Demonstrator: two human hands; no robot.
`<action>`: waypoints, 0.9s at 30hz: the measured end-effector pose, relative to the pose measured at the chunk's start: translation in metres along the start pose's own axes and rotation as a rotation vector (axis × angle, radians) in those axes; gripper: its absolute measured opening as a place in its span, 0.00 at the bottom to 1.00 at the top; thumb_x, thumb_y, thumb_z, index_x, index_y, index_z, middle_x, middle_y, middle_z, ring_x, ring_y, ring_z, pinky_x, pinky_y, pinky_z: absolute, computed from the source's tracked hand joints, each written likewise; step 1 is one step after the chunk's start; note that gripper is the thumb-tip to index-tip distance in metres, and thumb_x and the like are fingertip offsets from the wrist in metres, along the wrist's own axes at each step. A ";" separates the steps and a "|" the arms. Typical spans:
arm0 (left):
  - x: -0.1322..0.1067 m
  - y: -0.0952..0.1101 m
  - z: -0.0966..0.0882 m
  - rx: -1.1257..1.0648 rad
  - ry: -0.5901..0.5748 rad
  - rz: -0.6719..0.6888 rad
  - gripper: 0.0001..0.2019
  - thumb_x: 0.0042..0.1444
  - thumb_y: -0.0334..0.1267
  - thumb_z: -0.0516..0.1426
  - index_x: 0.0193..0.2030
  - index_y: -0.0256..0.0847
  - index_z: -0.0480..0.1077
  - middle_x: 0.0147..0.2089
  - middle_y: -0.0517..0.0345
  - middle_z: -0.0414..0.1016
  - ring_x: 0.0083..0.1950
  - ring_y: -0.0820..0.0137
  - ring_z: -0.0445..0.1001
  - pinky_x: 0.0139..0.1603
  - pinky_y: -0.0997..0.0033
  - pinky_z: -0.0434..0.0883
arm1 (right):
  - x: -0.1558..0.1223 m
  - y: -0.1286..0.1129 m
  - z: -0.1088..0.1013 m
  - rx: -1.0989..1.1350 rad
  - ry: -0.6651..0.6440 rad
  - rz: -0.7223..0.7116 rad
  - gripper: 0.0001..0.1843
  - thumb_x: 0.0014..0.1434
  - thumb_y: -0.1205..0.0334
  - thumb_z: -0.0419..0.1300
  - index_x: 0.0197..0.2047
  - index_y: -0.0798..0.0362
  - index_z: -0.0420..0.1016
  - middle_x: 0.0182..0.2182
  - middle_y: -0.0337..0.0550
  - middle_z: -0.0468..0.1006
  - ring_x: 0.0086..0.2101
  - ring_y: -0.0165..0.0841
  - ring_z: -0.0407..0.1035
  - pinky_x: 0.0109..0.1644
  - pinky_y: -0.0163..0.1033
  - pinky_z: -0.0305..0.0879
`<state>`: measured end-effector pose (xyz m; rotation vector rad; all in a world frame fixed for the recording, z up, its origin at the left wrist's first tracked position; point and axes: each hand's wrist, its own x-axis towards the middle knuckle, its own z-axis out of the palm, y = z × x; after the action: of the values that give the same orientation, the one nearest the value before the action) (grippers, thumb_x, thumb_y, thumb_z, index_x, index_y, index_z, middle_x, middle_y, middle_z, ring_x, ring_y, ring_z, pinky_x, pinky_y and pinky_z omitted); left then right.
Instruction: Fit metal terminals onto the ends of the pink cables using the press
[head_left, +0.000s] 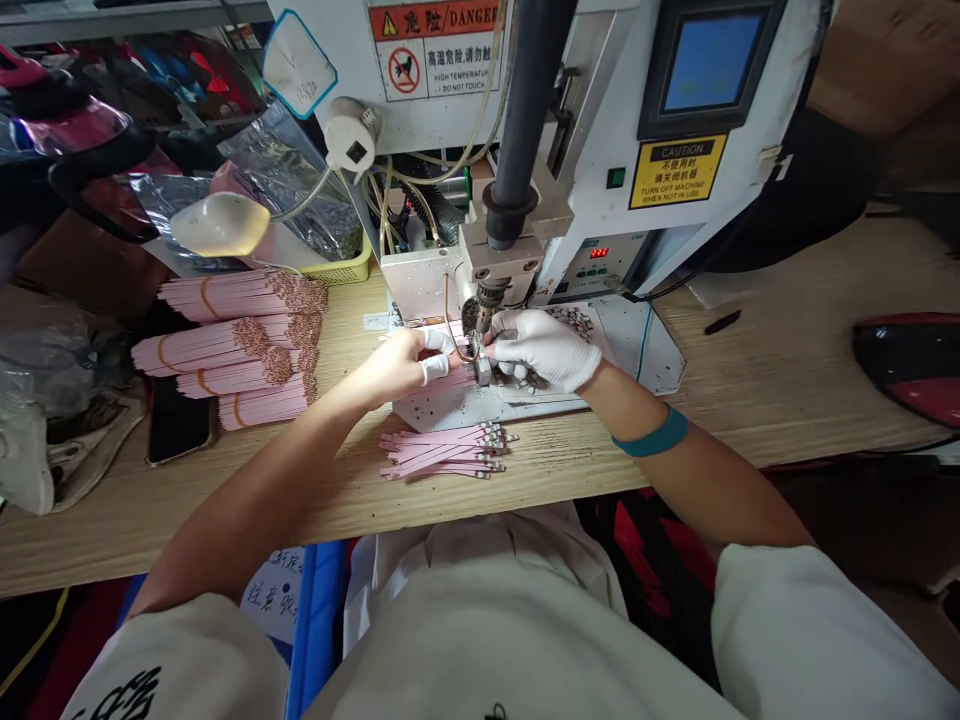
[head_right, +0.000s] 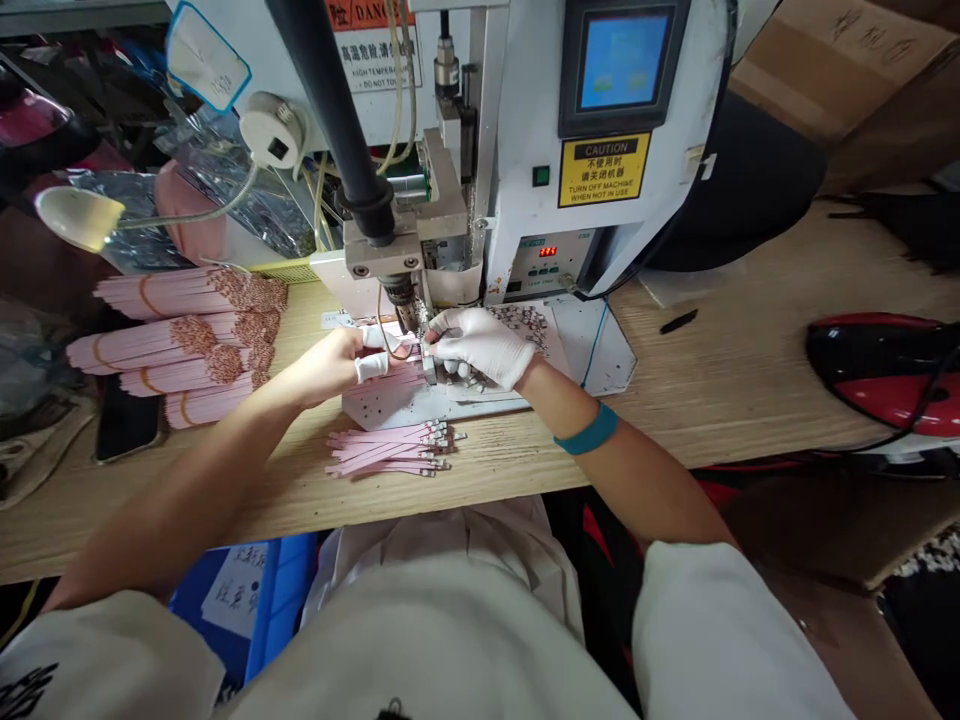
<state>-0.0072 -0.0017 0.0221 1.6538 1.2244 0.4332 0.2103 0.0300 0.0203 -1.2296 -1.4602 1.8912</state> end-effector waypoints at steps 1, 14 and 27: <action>0.002 -0.001 0.001 -0.034 -0.010 -0.030 0.12 0.52 0.44 0.56 0.33 0.35 0.71 0.31 0.58 0.71 0.30 0.72 0.65 0.32 0.73 0.61 | 0.000 0.000 0.000 0.008 -0.005 0.007 0.07 0.55 0.74 0.63 0.33 0.56 0.69 0.19 0.34 0.69 0.15 0.20 0.58 0.13 0.26 0.55; 0.010 0.000 0.004 -0.008 0.021 -0.031 0.11 0.50 0.42 0.57 0.29 0.35 0.71 0.28 0.61 0.68 0.29 0.74 0.61 0.30 0.74 0.59 | 0.000 0.006 0.000 0.033 0.003 -0.010 0.07 0.55 0.72 0.63 0.34 0.55 0.68 0.19 0.34 0.69 0.14 0.20 0.58 0.13 0.25 0.55; 0.011 0.002 0.005 -0.054 0.032 -0.113 0.16 0.49 0.47 0.60 0.34 0.35 0.75 0.32 0.58 0.74 0.32 0.71 0.67 0.33 0.74 0.63 | 0.001 0.007 -0.001 0.072 0.009 0.019 0.09 0.51 0.71 0.65 0.34 0.56 0.68 0.20 0.36 0.69 0.15 0.22 0.60 0.12 0.27 0.54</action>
<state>0.0022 0.0054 0.0193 1.5292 1.3112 0.4205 0.2113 0.0289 0.0137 -1.2209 -1.3677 1.9305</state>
